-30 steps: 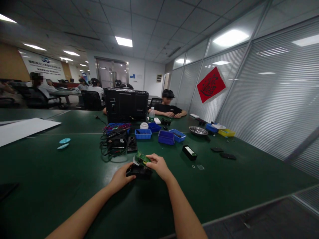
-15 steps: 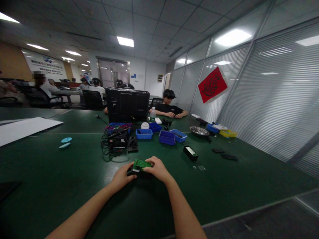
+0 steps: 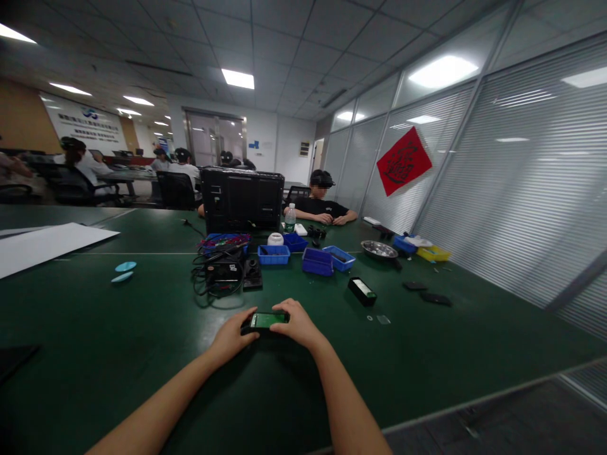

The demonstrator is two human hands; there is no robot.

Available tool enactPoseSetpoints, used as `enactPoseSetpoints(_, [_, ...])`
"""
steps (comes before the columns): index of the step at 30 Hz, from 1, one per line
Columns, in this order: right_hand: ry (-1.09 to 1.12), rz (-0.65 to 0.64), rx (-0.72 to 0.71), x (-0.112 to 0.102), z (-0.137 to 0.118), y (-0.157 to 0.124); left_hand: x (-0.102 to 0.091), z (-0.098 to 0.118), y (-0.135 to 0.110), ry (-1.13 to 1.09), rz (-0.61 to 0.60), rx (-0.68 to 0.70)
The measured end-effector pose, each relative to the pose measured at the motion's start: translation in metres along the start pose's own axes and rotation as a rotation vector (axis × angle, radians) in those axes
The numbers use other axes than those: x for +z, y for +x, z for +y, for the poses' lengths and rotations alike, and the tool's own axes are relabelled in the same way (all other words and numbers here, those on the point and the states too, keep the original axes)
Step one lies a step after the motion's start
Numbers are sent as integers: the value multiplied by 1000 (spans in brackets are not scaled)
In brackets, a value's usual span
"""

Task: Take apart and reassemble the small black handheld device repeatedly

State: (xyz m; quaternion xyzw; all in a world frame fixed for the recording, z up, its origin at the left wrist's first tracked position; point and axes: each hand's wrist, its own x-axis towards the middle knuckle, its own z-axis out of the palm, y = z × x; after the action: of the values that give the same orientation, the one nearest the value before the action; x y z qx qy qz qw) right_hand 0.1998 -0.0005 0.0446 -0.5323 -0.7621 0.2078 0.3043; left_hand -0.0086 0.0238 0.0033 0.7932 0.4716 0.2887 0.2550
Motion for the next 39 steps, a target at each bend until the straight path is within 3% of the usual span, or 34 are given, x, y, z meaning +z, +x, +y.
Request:
enactPoseSetpoints(9, [-89, -105, 99, 4, -3, -3, -2, 2, 1, -15, 149, -49])
enactPoseSetpoints(12, [-160, -49, 139, 10, -4, -1, 0, -1, 1, -10, 161, -40])
enactPoseSetpoints(16, [-236, 75, 315, 10, 2, 2, 1, -3, 1, -4, 150, -30])
enactPoseSetpoints(22, [-415, 220, 621, -17, 30, 3, 2, -7, 1, 0, 146, -1])
enactPoseSetpoints(25, [-416, 235, 692, -30, 41, 2, 1, -7, 1, 10, 138, -6])
enactPoseSetpoints(30, [-350, 237, 711, -32, 43, 3, 1, -4, 0, 12, 127, -19])
enactPoseSetpoints(39, [-454, 363, 497, -6, 31, 4, 1, -4, 0, 23, 122, -16])
